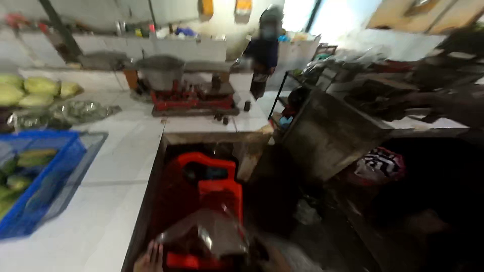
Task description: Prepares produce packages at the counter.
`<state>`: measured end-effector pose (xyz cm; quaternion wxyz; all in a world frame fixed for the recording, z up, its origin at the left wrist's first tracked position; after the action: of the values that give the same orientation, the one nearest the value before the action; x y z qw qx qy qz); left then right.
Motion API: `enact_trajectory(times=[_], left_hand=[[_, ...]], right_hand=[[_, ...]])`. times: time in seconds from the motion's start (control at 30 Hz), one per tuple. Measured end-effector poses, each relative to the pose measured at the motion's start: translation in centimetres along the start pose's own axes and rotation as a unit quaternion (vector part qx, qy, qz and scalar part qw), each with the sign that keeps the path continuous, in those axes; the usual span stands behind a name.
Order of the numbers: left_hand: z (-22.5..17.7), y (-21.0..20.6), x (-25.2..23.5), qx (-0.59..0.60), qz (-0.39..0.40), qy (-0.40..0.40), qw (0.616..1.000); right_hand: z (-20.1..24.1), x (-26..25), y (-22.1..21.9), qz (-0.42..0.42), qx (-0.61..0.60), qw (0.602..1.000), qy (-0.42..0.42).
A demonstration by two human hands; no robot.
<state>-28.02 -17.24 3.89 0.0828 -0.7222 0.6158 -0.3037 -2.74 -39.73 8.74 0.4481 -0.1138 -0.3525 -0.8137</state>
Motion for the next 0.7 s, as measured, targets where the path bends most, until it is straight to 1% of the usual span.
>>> enact_trajectory(times=[0.03,0.1,0.17,0.23,0.3,0.37,0.4,0.47,0.53,0.57,0.6,0.63,0.67,0.7], left_hand=[[0.3,0.4,0.5,0.009,-0.033,0.008,0.999],[0.5,0.8,1.2,0.035,-0.076,0.018,0.996],[-0.3,1.1,1.7,0.059,-0.079,0.006,0.995],[-1.6,0.7,2.4,0.043,-0.033,-0.043,0.998],[-3.1,0.1,3.0,0.003,0.047,-0.112,0.993],[-5.2,-0.4,3.4,-0.027,0.114,-0.177,0.977],[-6.3,-0.5,3.5,-0.031,0.133,-0.202,0.970],[-8.4,-0.4,3.4,-0.027,0.137,-0.227,0.964],[-10.0,0.1,3.8,-0.054,0.109,-0.239,0.963],[-10.3,0.7,4.0,-0.100,0.101,-0.245,0.959],[-10.2,1.7,4.3,-0.174,0.109,-0.248,0.947],[-9.9,2.8,4.5,-0.274,0.129,-0.242,0.922],[-9.3,4.0,4.9,-0.391,0.157,-0.216,0.881],[-8.7,5.0,5.5,-0.511,0.183,-0.150,0.826]], right_hand=[[-0.3,0.9,0.4,-0.006,-0.025,0.999,-0.020],[-0.8,1.7,0.7,-0.014,-0.071,0.997,-0.026],[-1.7,1.7,-0.1,0.000,-0.130,0.992,-0.007],[-2.1,1.5,-0.8,0.026,-0.175,0.984,0.013],[-1.9,1.4,-1.4,0.039,-0.188,0.981,0.012],[-1.8,1.1,-1.8,0.029,-0.178,0.984,0.008],[-1.8,0.8,-1.9,0.021,-0.176,0.984,0.002],[-1.7,0.2,-1.8,0.014,-0.200,0.979,-0.022],[-1.2,0.0,-1.3,0.016,-0.228,0.972,-0.062],[-1.0,-0.1,-1.1,0.015,-0.237,0.968,-0.077],[-0.9,-0.2,-0.8,0.017,-0.241,0.967,-0.086],[-0.9,-0.3,-0.6,0.019,-0.245,0.965,-0.091],[-0.9,-0.4,-0.4,0.021,-0.247,0.964,-0.098],[-0.9,-0.6,-0.1,0.019,-0.245,0.963,-0.107]])
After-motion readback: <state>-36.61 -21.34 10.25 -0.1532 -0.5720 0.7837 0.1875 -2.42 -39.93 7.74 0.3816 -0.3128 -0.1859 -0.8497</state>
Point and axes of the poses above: each hand's wrist, its own x-axis away from the middle knuckle, its own y-axis out of the back of the hand, z = x × y, the point moved 1 cm from there along -x, towards the middle knuckle, and after that the axes turned 6 degrees about -y, right-handed, at the moved point
